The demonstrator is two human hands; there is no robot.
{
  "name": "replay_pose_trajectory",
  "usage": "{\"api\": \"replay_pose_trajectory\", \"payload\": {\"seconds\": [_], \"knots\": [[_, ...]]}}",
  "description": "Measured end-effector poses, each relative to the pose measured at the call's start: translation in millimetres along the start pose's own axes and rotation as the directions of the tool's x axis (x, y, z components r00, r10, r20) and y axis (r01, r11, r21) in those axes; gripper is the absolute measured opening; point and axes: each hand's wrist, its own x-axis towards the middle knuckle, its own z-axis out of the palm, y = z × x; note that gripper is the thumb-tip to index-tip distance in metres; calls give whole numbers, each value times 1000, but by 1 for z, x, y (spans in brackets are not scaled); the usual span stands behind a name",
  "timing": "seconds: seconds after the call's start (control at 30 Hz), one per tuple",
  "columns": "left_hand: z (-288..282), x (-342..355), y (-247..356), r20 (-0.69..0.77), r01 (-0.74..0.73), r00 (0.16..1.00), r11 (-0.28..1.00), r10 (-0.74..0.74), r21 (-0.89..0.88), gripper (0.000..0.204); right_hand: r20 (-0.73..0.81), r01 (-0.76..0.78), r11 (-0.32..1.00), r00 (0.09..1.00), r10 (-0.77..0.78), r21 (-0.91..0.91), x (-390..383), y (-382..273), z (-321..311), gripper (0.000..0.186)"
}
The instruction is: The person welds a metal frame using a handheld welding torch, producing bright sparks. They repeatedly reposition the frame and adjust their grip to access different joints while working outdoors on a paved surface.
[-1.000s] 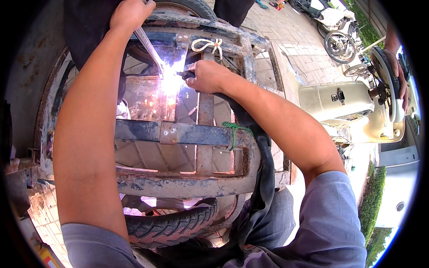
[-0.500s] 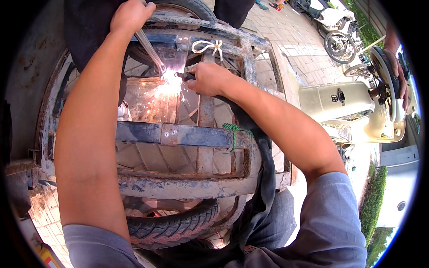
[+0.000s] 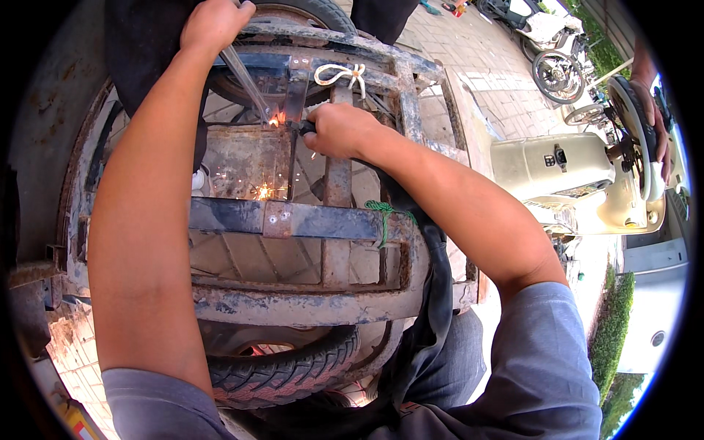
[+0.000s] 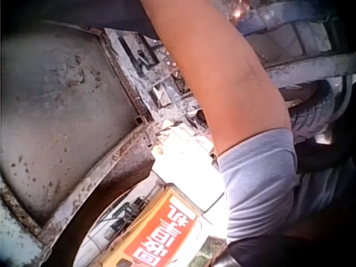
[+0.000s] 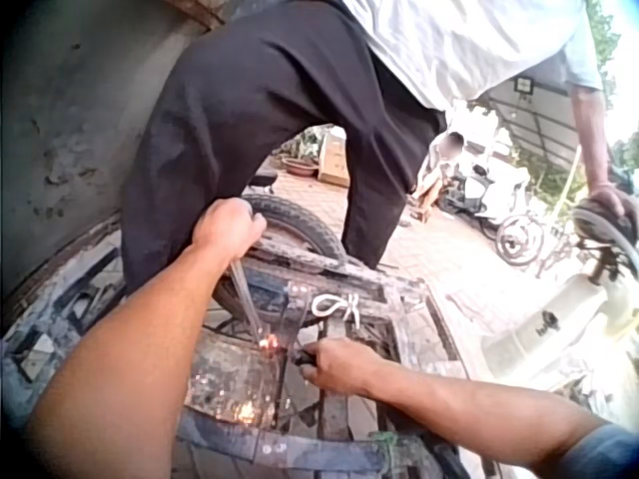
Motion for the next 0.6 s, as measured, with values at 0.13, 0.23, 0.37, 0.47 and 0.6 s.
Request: {"api": "replay_pose_trajectory", "payload": {"seconds": [0.13,0.23,0.37,0.47,0.6], "knots": [[7,-1,0,-11,-27,1000,1000,27,-14,36,1,-35,999,999,35,-37,2,9,4,37],[15,-1,2,-5,-33,999,999,33,-27,36,23,-42,999,999,42,-15,-4,7,0,38],[-4,-2,-4,-15,-13,1000,1000,13,8,36,-2,-3,1000,1000,3,-7,0,-4,-1,40],[6,-1,-1,-8,-20,1000,1000,20,-1,37,4,-7,1000,1000,7,-4,-1,4,2,40],[7,0,-2,-26,-43,999,999,44,12,37,9,-23,1000,1000,23,-16,-3,0,-2,39]]}}
